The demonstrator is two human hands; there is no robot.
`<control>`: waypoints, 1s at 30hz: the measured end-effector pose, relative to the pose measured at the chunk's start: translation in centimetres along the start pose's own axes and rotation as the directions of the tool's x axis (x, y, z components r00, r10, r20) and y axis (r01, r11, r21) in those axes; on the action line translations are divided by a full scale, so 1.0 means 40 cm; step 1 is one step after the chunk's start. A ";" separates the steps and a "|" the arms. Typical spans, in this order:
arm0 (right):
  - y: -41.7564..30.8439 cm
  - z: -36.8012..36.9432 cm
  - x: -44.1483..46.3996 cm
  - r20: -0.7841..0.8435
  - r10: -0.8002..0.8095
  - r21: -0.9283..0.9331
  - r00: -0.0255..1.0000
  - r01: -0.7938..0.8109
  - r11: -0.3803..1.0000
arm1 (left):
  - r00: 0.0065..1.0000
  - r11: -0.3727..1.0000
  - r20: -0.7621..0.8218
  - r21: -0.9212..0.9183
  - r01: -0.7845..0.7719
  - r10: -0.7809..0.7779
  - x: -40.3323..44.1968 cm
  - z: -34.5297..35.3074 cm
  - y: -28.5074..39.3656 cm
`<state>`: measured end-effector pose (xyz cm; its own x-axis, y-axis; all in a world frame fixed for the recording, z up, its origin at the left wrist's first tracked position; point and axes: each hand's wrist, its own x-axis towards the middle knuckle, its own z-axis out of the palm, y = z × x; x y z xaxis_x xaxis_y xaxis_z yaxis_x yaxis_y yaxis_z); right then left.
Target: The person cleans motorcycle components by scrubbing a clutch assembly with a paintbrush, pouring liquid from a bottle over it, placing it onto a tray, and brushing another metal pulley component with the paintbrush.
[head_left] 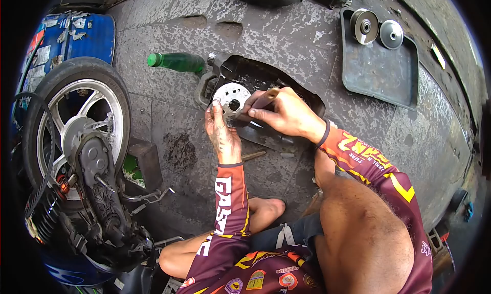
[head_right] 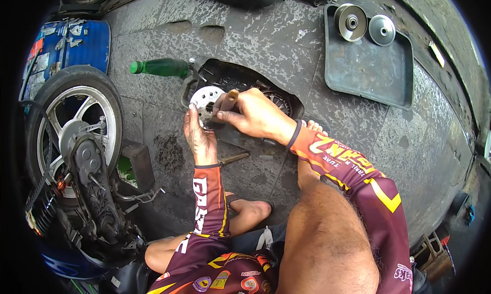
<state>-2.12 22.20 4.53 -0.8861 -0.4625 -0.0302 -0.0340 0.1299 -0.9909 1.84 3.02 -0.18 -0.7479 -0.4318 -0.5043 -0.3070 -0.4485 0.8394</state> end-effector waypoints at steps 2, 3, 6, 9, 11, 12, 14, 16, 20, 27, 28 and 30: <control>0.041 -0.025 0.010 -0.107 0.044 -0.079 0.993 -0.053 0.995 | 1.000 1.000 -0.023 -0.008 -0.010 0.010 -0.001 0.005 -0.001; 0.050 -0.038 0.023 -0.214 0.076 -0.147 0.974 -0.109 0.983 | 0.998 1.000 -0.050 -0.012 -0.024 0.023 0.002 0.008 -0.002; 0.083 -0.018 0.051 -0.213 -0.002 -0.179 0.977 -0.037 0.983 | 1.000 1.000 -0.011 0.003 -0.023 0.023 0.003 -0.006 0.010; 0.174 -0.010 0.071 -0.011 -0.120 -0.427 0.993 0.104 0.898 | 0.998 0.997 0.004 0.048 -0.066 0.066 -0.004 0.001 0.011; 0.174 -0.017 0.059 0.089 -0.176 -0.490 0.980 0.197 0.849 | 0.998 0.994 0.028 0.090 -0.060 0.058 -0.001 -0.014 0.007; 0.132 -0.037 0.063 0.128 -0.073 -0.461 0.989 0.125 0.879 | 0.999 0.994 0.009 0.099 -0.045 0.044 -0.009 -0.008 0.017; 0.102 -0.048 0.084 -0.024 -0.086 -0.357 0.996 0.072 0.931 | 0.997 0.985 0.028 0.151 -0.078 0.075 -0.012 -0.013 0.017; 0.060 -0.049 0.128 -0.065 -0.093 -0.304 0.994 0.069 0.950 | 0.994 0.979 0.068 0.178 -0.099 0.088 -0.025 -0.011 0.017; 0.030 0.016 0.284 -0.074 -0.313 -0.440 0.947 0.251 0.863 | 0.979 0.915 0.137 0.355 -0.193 0.153 -0.057 -0.001 0.027; 0.103 0.100 0.572 0.288 0.045 -0.744 0.957 0.194 0.639 | 0.989 0.989 0.137 0.126 -0.071 0.054 -0.089 -0.033 0.065; 0.120 0.118 0.592 0.294 0.086 -0.751 0.952 0.174 0.637 | 0.989 0.999 0.149 0.046 -0.004 -0.002 -0.092 -0.042 0.078; 0.142 0.143 0.617 0.315 0.116 -0.727 0.942 0.160 0.668 | 0.987 0.997 0.154 -0.048 0.054 -0.046 -0.089 -0.053 0.108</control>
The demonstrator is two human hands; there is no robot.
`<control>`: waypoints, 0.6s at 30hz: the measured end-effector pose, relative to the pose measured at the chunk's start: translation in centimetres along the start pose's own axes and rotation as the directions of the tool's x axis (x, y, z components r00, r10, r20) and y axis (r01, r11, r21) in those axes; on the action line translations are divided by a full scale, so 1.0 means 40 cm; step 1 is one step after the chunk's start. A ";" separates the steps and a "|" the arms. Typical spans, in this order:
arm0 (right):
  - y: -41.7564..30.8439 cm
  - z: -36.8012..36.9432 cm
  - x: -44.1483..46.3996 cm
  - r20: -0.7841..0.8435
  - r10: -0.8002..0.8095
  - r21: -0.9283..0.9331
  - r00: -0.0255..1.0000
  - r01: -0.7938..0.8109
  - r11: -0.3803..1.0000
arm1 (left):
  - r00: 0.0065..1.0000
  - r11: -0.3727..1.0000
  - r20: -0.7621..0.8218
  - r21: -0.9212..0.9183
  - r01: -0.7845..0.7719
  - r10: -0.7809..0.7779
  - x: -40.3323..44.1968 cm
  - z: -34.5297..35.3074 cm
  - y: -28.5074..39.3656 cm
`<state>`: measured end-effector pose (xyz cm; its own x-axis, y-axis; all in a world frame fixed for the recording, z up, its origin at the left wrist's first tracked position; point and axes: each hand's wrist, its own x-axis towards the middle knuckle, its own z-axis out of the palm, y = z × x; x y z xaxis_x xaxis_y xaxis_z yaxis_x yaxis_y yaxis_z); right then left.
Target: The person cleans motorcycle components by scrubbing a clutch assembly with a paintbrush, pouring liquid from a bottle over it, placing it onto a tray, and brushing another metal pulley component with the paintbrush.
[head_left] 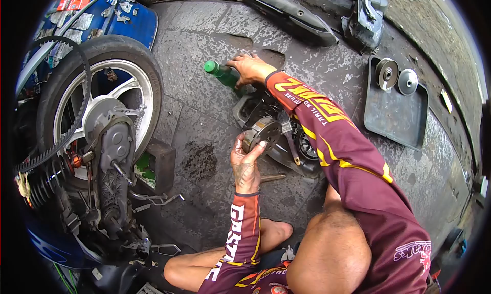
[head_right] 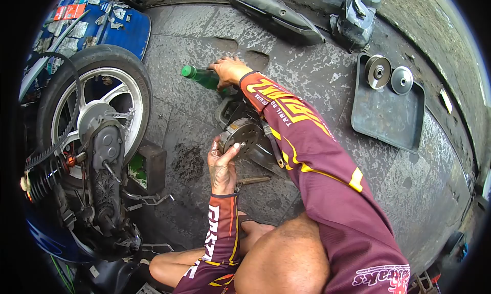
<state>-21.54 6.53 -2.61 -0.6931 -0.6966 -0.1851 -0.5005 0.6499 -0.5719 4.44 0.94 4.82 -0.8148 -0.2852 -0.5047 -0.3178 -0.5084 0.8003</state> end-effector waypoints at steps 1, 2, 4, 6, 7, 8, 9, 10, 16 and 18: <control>-0.003 0.009 0.009 0.040 -0.003 0.045 0.999 0.001 0.999 | 0.999 0.994 0.002 -0.100 0.042 -0.042 0.000 -0.008 0.010; -0.005 0.021 0.007 -0.040 -0.037 0.041 0.999 0.039 0.998 | 0.998 0.988 0.005 -0.139 0.067 -0.068 0.001 -0.016 0.015; -0.008 0.037 0.016 -0.076 -0.085 0.104 0.993 0.093 0.990 | 0.990 0.962 0.015 -0.234 0.137 -0.137 0.003 -0.042 0.013; -0.015 0.045 0.015 -0.215 -0.176 0.174 0.961 0.216 0.961 | 0.973 0.899 0.070 -0.373 0.230 -0.220 0.007 -0.083 -0.011; -0.024 0.044 0.017 -0.205 -0.188 0.166 0.961 0.223 0.960 | 0.975 0.895 0.066 -0.387 0.223 -0.214 0.013 -0.099 -0.030; -0.035 0.027 0.016 -0.255 -0.121 0.333 0.960 0.204 0.921 | 0.969 0.867 0.071 -0.435 0.244 -0.237 0.018 -0.101 -0.039; -0.048 0.009 0.014 -0.288 -0.046 0.489 0.957 0.188 0.852 | 0.963 0.834 0.077 -0.484 0.263 -0.259 0.020 -0.102 -0.049; -0.064 -0.019 0.006 -0.389 -0.030 0.454 0.921 0.220 0.863 | 0.964 0.828 0.078 -0.498 0.258 -0.254 0.017 -0.084 -0.043; -0.072 -0.278 -0.284 -0.477 -0.286 0.108 0.831 0.378 0.919 | 0.989 0.946 0.005 -0.289 0.146 -0.151 0.034 -0.020 -0.052; -0.033 -0.349 -0.435 -0.286 -0.323 -0.071 0.902 0.316 0.946 | 0.986 0.948 0.056 -0.268 0.169 -0.160 0.043 -0.013 -0.051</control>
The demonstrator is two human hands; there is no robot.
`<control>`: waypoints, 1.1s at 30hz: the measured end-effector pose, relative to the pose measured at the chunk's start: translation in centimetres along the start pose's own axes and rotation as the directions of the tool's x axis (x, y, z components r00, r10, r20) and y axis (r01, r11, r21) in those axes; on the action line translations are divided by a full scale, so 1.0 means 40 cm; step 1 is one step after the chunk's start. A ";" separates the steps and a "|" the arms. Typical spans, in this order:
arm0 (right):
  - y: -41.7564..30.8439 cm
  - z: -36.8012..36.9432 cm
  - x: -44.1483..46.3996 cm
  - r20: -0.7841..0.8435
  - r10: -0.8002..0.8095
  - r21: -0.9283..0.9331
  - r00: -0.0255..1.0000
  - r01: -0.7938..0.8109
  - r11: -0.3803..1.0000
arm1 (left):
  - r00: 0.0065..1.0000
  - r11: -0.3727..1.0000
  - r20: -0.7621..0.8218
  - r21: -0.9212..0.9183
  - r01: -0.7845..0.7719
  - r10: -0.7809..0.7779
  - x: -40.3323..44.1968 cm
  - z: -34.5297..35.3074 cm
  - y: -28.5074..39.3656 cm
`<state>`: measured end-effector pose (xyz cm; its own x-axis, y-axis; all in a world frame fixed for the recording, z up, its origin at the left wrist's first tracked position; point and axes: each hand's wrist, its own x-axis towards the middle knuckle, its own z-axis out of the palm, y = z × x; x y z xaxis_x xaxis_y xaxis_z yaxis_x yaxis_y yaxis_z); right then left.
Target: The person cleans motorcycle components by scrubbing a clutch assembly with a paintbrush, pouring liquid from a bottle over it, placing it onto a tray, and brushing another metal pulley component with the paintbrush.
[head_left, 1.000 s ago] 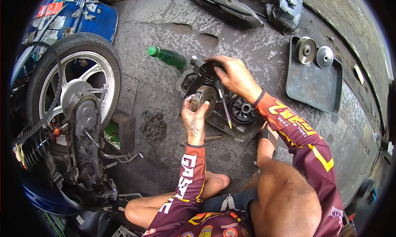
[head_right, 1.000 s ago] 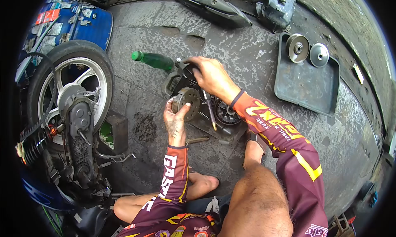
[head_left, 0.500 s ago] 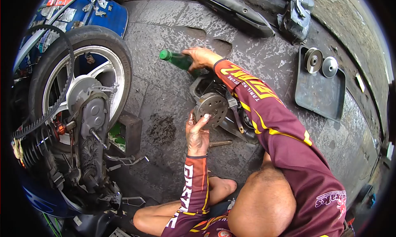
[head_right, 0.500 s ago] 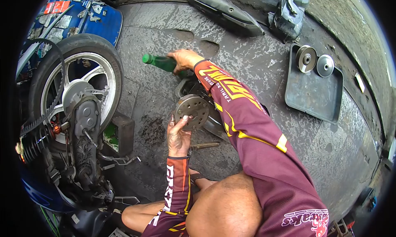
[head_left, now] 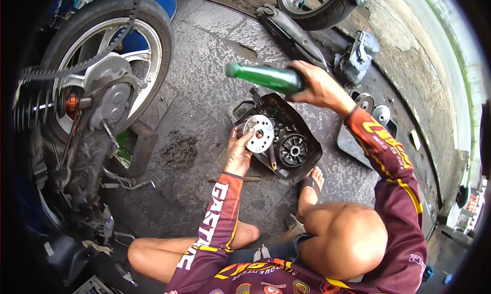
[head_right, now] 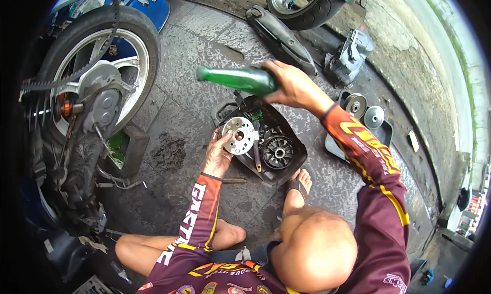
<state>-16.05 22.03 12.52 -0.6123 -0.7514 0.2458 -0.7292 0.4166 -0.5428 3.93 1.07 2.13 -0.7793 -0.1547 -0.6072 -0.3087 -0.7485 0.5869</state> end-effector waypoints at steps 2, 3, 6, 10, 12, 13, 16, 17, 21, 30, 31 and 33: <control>-0.078 -0.123 -0.110 0.276 0.162 -0.197 0.947 -0.109 0.974 | 1.000 1.000 0.024 0.019 0.014 -0.014 0.007 0.015 -0.005; -0.132 -0.177 -0.149 0.395 0.300 -0.326 0.868 -0.172 0.929 | 0.998 0.997 0.056 0.072 0.018 -0.022 0.022 0.010 -0.015; -0.227 -0.256 -0.227 0.480 0.389 -0.527 0.787 -0.096 0.844 | 0.996 0.999 0.091 0.051 0.012 -0.017 0.064 0.019 -0.065; -0.296 -0.280 -0.274 0.446 0.389 -0.627 0.806 -0.029 0.778 | 0.987 0.994 0.120 0.044 0.099 -0.104 0.074 0.037 -0.110; -0.314 -0.279 -0.292 0.424 0.370 -0.643 0.827 -0.013 0.766 | 0.971 0.989 0.196 -0.032 0.143 -0.134 0.088 0.031 -0.144; -0.325 -0.280 -0.298 0.404 0.344 -0.652 0.848 0.003 0.758 | 0.951 0.977 0.266 -0.102 0.189 -0.156 0.087 0.033 -0.151; -0.365 -0.287 -0.306 0.418 0.380 -0.700 0.825 0.027 0.714 | 0.952 0.982 0.273 -0.085 0.170 -0.141 0.050 0.058 -0.152; -0.378 -0.288 -0.312 0.423 0.410 -0.724 0.808 0.029 0.690 | 0.948 0.979 0.284 -0.098 0.179 -0.145 0.035 0.066 -0.147; -0.403 -0.296 -0.318 0.425 0.394 -0.728 0.815 0.048 0.684 | 0.936 0.975 0.339 -0.160 0.157 -0.095 0.035 0.075 -0.152; -0.426 -0.298 -0.299 0.398 0.396 -0.758 0.828 0.053 0.650 | 0.949 0.992 0.312 -0.099 0.078 -0.043 0.049 0.087 -0.148; -0.423 -0.298 -0.296 0.403 0.375 -0.757 0.835 0.073 0.649 | 0.952 0.997 0.306 -0.076 0.006 0.018 0.052 0.089 -0.147; -0.427 -0.299 -0.286 0.412 0.385 -0.757 0.826 0.075 0.649 | 0.955 0.997 0.295 -0.058 0.045 -0.026 0.054 0.083 -0.142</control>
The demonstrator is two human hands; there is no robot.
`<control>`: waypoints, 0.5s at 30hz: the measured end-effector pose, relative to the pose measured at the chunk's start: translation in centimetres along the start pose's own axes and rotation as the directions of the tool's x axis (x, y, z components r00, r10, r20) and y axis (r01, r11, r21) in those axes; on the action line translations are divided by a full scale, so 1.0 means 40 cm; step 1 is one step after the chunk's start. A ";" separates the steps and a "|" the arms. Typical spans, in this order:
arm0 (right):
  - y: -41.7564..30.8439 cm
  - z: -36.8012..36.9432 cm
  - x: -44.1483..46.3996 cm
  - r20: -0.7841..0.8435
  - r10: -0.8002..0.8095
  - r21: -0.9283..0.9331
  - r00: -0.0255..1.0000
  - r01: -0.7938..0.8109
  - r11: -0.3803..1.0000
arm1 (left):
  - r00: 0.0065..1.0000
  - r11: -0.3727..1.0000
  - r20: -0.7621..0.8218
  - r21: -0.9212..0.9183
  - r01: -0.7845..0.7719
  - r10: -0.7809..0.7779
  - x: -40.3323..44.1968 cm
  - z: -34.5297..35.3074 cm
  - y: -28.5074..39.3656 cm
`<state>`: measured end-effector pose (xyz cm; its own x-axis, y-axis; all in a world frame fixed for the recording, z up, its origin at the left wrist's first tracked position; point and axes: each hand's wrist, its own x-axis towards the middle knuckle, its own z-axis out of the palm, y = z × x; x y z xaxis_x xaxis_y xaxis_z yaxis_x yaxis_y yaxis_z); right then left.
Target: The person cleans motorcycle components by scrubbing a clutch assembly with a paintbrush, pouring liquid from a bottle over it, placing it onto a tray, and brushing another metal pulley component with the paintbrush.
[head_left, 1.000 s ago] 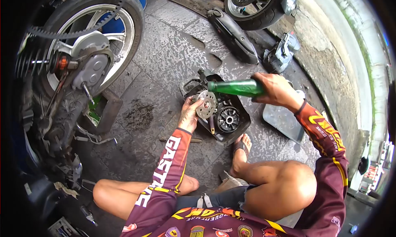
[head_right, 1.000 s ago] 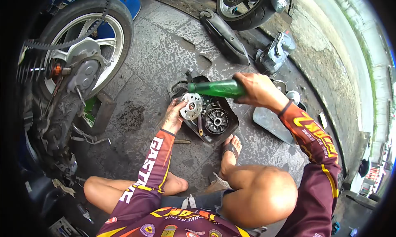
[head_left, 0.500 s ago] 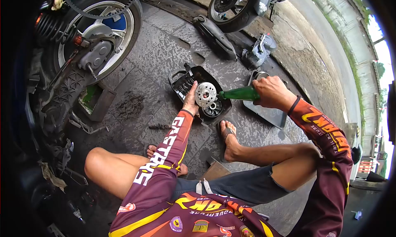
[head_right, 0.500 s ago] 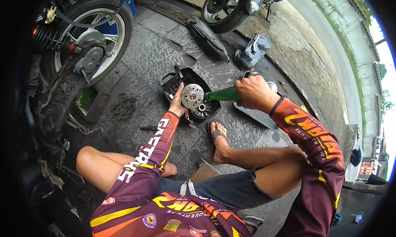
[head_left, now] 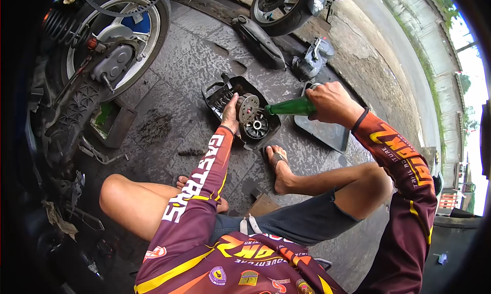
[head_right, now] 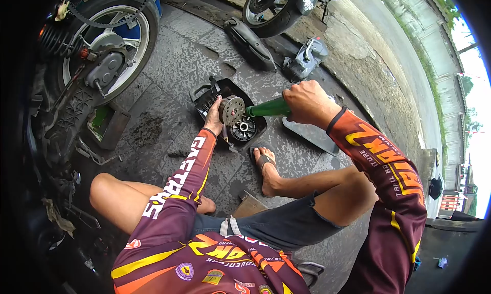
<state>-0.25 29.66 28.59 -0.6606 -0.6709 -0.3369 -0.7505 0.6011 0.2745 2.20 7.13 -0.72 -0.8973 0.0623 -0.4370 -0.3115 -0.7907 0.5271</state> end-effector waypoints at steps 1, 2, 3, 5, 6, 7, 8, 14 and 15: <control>0.000 -0.006 0.004 0.014 -0.001 -0.002 1.000 0.001 1.000 | 1.000 1.000 0.014 0.002 0.002 -0.002 0.002 -0.001 0.003; 0.001 -0.012 0.008 0.015 -0.008 -0.003 1.000 0.008 1.000 | 1.000 1.000 0.026 0.002 0.005 -0.005 0.004 -0.002 0.005; 0.000 -0.017 0.010 0.025 -0.014 -0.010 1.000 0.014 1.000 | 1.000 1.000 -0.005 -0.007 0.022 -0.022 0.000 0.004 0.010; 0.001 -0.024 0.019 0.034 -0.022 -0.017 0.999 0.023 1.000 | 1.000 1.000 -0.013 -0.018 0.016 -0.017 -0.015 0.016 0.017; 0.002 -0.027 0.028 0.066 -0.029 -0.027 0.997 0.031 0.999 | 1.000 1.000 -0.017 -0.027 0.014 -0.014 -0.017 0.014 0.018; 0.003 -0.029 0.034 0.096 -0.035 -0.037 0.995 0.038 0.999 | 1.000 0.999 -0.008 -0.034 0.025 -0.026 -0.017 0.012 0.020; 0.000 -0.031 0.040 0.098 -0.037 -0.034 0.995 0.040 0.999 | 1.000 0.999 -0.011 -0.033 0.027 -0.027 -0.017 0.011 0.022; -0.025 -0.037 0.050 -0.009 -0.098 -0.036 0.995 0.098 0.995 | 0.999 1.000 0.030 -0.018 -0.013 0.013 -0.031 0.023 0.038; -0.029 -0.037 0.052 -0.007 -0.096 -0.036 0.995 0.096 0.995 | 0.999 0.999 0.007 -0.007 -0.036 0.037 -0.040 0.033 0.041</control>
<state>-0.79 26.94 28.91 -0.5857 -0.7284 -0.3555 -0.8104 0.5181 0.2736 2.70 6.52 1.80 -0.9101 0.0373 -0.4126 -0.2763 -0.7968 0.5373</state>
